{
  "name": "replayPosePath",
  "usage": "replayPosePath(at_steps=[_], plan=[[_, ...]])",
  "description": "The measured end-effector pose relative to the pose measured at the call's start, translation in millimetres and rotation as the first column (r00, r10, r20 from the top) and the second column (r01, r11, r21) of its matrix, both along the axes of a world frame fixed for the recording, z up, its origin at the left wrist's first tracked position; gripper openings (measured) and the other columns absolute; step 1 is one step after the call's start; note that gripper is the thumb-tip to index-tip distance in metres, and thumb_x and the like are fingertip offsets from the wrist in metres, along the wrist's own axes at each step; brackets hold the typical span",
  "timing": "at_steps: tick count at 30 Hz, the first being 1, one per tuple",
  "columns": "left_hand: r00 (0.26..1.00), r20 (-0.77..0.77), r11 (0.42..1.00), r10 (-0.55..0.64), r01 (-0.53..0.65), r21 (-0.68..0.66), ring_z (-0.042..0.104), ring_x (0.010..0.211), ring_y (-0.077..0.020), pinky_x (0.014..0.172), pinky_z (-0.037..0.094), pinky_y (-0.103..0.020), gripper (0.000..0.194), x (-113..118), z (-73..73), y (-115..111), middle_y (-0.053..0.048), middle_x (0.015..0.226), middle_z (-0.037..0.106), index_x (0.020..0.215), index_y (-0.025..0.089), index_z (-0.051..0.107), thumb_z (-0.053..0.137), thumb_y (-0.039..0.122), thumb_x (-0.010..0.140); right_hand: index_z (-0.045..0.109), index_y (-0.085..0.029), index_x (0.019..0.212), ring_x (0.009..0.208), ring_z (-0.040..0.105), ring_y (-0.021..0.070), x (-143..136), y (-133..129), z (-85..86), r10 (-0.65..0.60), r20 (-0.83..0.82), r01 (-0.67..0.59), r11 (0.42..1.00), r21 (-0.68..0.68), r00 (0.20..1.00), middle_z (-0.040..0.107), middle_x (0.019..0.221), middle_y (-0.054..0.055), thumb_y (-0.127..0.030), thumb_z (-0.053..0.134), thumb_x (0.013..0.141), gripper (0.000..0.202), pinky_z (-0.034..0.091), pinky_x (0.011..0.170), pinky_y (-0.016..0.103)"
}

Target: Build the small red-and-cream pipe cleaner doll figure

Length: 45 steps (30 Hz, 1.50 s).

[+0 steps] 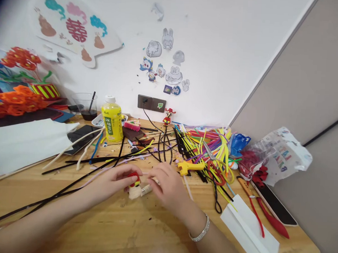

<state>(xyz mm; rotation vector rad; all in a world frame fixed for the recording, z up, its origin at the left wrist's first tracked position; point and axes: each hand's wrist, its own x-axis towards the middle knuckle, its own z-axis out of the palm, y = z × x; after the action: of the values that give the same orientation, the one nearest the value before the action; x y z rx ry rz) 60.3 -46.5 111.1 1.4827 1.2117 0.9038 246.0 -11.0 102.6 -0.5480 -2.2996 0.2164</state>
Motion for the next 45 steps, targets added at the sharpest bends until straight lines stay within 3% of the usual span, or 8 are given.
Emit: replayPosePath(at_steps=[4,7,11,25,32,35,38,45], plan=[[0.991,0.105,0.995,0.082,-0.075,-0.072,0.050,0.062,-0.0124,0.060,0.041,-0.025,0.018,-6,-0.1,2,0.002,0.069,0.055,0.078,0.016,0.058,0.057,0.033,0.070,0.054,-0.017,0.087,0.087,0.049,0.0199,25,28,6.1,-0.295,0.070,0.293,0.955,0.042,0.953,0.056,0.087,0.007,-0.017,0.045,0.082,0.010,0.039,0.078,0.033],[0.952,0.268,0.982,0.147,-0.107,-0.158,0.054,0.066,-0.0122,0.065,0.043,-0.026,0.019,-11,-4.9,6,0.002,0.073,0.059,0.082,0.017,0.057,0.060,0.030,0.069,0.055,-0.014,0.096,0.096,0.046,0.0226,56,57,-0.5,-0.528,0.393,0.542,0.836,0.084,0.753,0.056,0.098,0.010,-0.002,0.041,0.074,0.029,0.034,0.084,0.034],[0.879,0.415,0.960,0.235,-0.142,-0.241,0.059,0.066,-0.0129,0.070,0.045,-0.028,0.020,-14,-8.9,11,0.001,0.073,0.061,0.077,0.017,0.057,0.067,0.024,0.060,0.056,-0.014,0.101,0.096,0.047,0.0251,84,83,-20.4,-0.525,0.592,0.611,0.789,0.068,0.612,0.058,0.100,0.011,-0.002,0.051,0.063,0.040,0.033,0.082,0.034],[0.826,0.508,0.956,0.243,-0.117,-0.268,0.061,0.073,-0.0159,0.073,0.044,-0.028,0.029,-16,-6.4,10,-0.002,0.078,0.065,0.089,0.017,0.058,0.066,0.018,0.061,0.051,-0.018,0.100,0.083,0.053,0.0186,75,80,-8.0,-0.635,0.327,0.651,0.755,0.076,0.699,0.053,0.098,0.006,-0.027,0.051,0.075,0.026,0.036,0.067,0.026],[0.808,0.559,0.942,0.186,0.014,-0.334,0.050,0.053,-0.0109,0.047,0.037,-0.021,0.029,-1,-19.8,8,-0.001,0.069,0.060,0.083,0.018,0.059,0.052,0.019,0.054,0.050,-0.019,0.088,0.075,0.056,0.0191,46,61,-4.8,-0.699,0.150,0.702,0.711,0.041,0.699,0.058,0.087,0.003,-0.020,0.053,0.069,0.020,0.034,0.059,0.026],[0.918,0.372,0.917,0.136,0.025,-0.397,0.039,0.040,-0.0099,0.035,0.025,-0.020,0.030,14,-31.7,5,0.003,0.049,0.048,0.068,0.019,0.055,0.053,0.047,0.061,0.049,-0.019,0.090,0.071,0.057,0.0197,30,46,-3.7,-0.682,0.097,0.687,0.727,-0.023,0.725,0.060,0.083,0.003,-0.020,0.054,0.067,0.023,0.034,0.057,0.026],[0.980,0.191,0.965,-0.060,0.106,-0.240,0.038,0.046,-0.0097,0.041,0.028,-0.021,0.050,27,-35.0,-4,0.004,0.053,0.045,0.071,0.018,0.057,0.051,0.067,0.059,0.048,-0.019,0.091,0.070,0.057,0.0201,18,33,-4.3,-0.644,0.067,0.647,0.760,-0.054,0.762,0.060,0.082,0.003,-0.019,0.054,0.067,0.024,0.035,0.057,0.026],[0.989,-0.009,0.987,-0.146,0.146,-0.062,0.035,0.057,-0.0129,0.055,0.029,-0.024,0.048,34,-18.1,-16,0.005,0.056,0.035,0.055,0.020,0.044,0.047,0.067,0.062,0.045,-0.019,0.090,0.069,0.056,0.0202,5,21,-9.9,-0.636,0.086,0.640,0.767,-0.041,0.767,0.058,0.080,0.003,-0.017,0.052,0.068,0.023,0.035,0.055,0.027]])
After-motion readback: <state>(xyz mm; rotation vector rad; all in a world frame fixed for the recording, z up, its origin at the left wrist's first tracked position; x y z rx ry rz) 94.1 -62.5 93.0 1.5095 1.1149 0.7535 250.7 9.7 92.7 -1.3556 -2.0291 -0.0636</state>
